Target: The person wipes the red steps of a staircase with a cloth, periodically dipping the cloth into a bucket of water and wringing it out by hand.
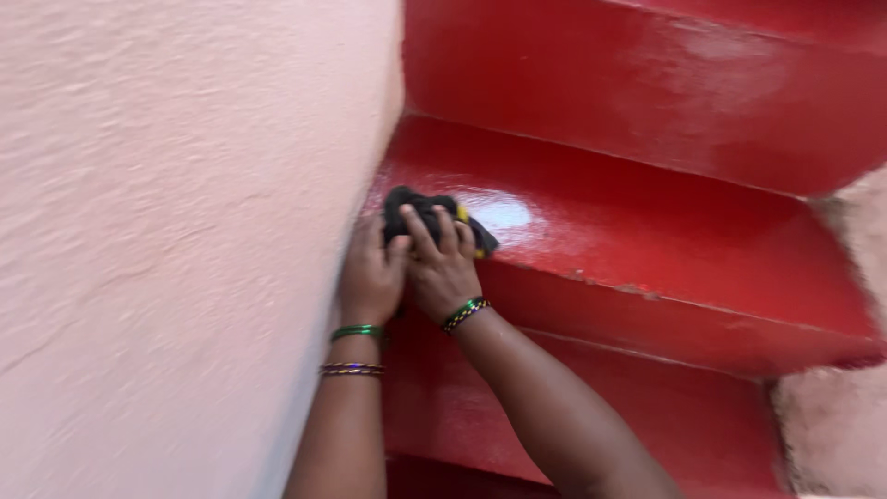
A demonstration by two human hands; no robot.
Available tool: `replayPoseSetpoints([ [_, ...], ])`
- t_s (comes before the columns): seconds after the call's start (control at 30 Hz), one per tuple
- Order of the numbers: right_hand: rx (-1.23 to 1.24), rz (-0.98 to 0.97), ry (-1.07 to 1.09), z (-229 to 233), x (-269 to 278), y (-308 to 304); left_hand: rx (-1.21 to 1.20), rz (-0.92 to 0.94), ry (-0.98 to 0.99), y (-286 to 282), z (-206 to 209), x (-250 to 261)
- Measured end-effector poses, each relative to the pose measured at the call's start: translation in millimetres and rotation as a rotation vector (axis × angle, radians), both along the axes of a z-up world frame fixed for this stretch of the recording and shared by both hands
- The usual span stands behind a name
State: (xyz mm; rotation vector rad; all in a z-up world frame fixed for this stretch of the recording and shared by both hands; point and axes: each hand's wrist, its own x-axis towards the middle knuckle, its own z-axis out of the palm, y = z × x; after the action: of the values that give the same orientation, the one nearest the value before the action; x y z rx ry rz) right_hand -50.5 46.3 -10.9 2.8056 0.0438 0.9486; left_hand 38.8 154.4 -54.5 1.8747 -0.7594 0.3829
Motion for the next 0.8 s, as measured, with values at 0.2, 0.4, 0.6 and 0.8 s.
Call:
replayPoseSetpoints([
  [0.2, 0.124, -0.135, 0.045, 21.7, -122.6, -109.2, 0.071, 0.077, -0.103, -8.7, 16.0, -6.6],
  [0.4, 0.176, -0.788, -0.214, 23.2, -286.6, -236.4, 0.177, 0.204, -0.083, -18.9, 42.1, -16.3],
  [0.6, 0.074, -0.557, -0.412, -40.4, -192.2, -179.7, 0.293, 0.185, 0.002, -12.1, 43.8, -3.6],
  [0.8, -0.133, -0.056, 0.016, -85.8, -22.1, -50.6, -0.124, 0.132, -0.042, -1.7, 5.1, -0.2],
])
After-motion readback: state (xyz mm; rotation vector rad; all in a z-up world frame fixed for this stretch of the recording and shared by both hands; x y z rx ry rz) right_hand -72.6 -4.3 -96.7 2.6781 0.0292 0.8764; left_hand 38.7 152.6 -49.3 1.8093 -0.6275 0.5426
